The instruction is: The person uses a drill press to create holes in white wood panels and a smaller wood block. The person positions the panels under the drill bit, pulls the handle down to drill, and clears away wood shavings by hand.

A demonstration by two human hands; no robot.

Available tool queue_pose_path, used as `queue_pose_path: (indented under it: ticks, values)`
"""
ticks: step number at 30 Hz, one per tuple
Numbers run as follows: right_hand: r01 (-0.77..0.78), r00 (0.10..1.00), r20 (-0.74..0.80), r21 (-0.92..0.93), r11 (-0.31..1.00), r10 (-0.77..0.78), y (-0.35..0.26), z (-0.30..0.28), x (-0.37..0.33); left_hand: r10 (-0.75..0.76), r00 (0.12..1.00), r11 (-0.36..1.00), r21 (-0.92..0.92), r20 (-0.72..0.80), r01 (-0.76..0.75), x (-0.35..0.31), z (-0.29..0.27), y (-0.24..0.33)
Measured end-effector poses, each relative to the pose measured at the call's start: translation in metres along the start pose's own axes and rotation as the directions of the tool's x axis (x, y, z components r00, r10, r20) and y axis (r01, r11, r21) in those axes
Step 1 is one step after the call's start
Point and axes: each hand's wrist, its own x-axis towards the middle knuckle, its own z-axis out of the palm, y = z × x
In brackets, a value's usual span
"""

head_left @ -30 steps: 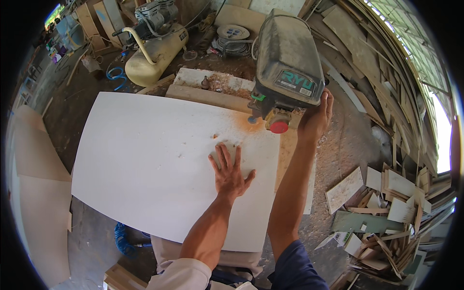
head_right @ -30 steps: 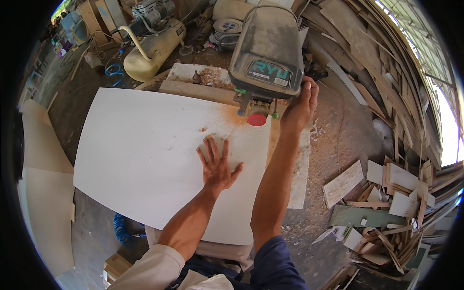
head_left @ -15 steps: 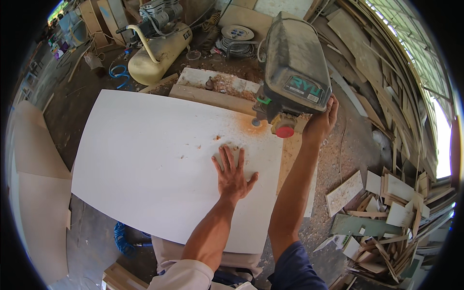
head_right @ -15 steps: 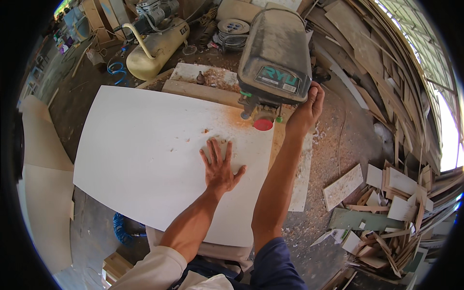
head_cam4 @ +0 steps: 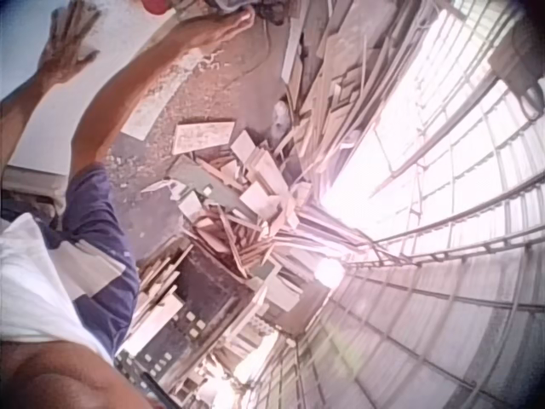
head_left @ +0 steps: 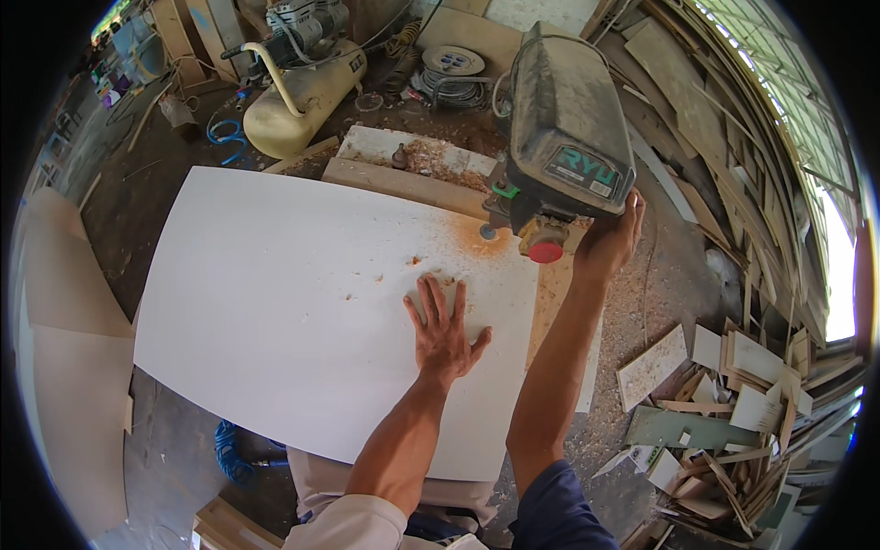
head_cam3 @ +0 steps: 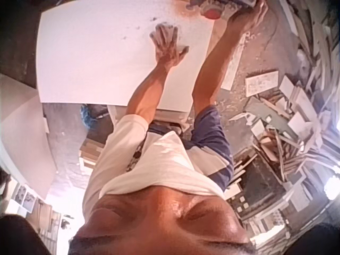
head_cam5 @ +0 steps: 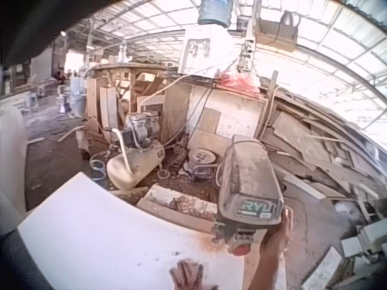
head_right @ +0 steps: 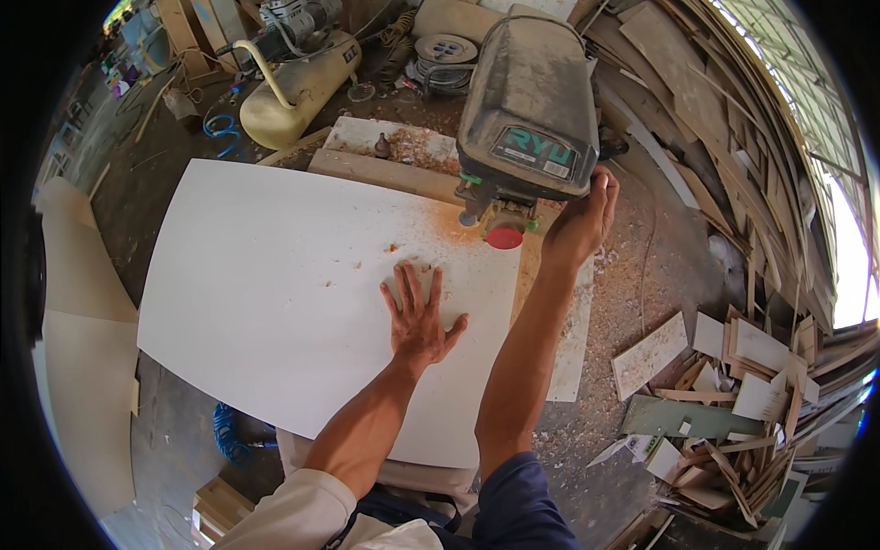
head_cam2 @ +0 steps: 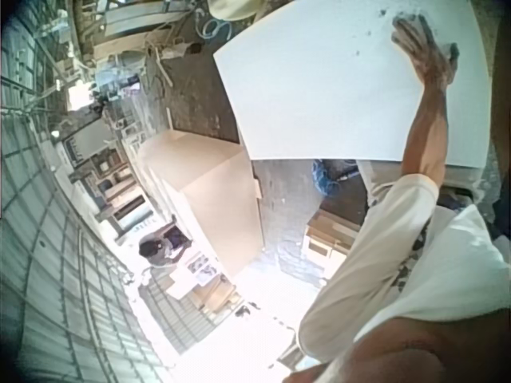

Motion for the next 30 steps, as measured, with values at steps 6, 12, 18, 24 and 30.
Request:
queue_pose_path:
  ticks: [6, 12, 18, 24, 30]
  values:
    - [-0.004, 1.000, 0.021, 0.018, 1.000, 0.004, 0.002, -0.006, -0.001, -0.003, 1.000, 1.000, -0.001, 0.009, 0.003, 0.000, 0.001, 0.000]
    - [-0.004, 1.000, 0.004, 0.019, 1.000, 0.004, 0.002, -0.006, -0.004, -0.008, 1.000, 1.000, 0.003, 0.026, 0.008, 0.000, -0.001, 0.001]
    - [0.015, 1.000, 0.020, 0.051, 0.999, -0.016, 0.005, -0.010, -0.005, -0.008, 0.999, 1.000, 0.014, 0.036, 0.008, 0.000, -0.003, 0.001]
    - [0.020, 0.999, 0.042, 0.042, 0.999, -0.022, 0.003, -0.010, -0.008, -0.006, 0.999, 1.000, 0.022, 0.044, 0.005, 0.000, -0.003, 0.001]
    - [0.021, 0.999, 0.039, 0.027, 0.999, -0.022, 0.004, -0.013, -0.010, -0.006, 0.999, 1.000, 0.022, 0.033, 0.005, 0.000, -0.002, 0.000]
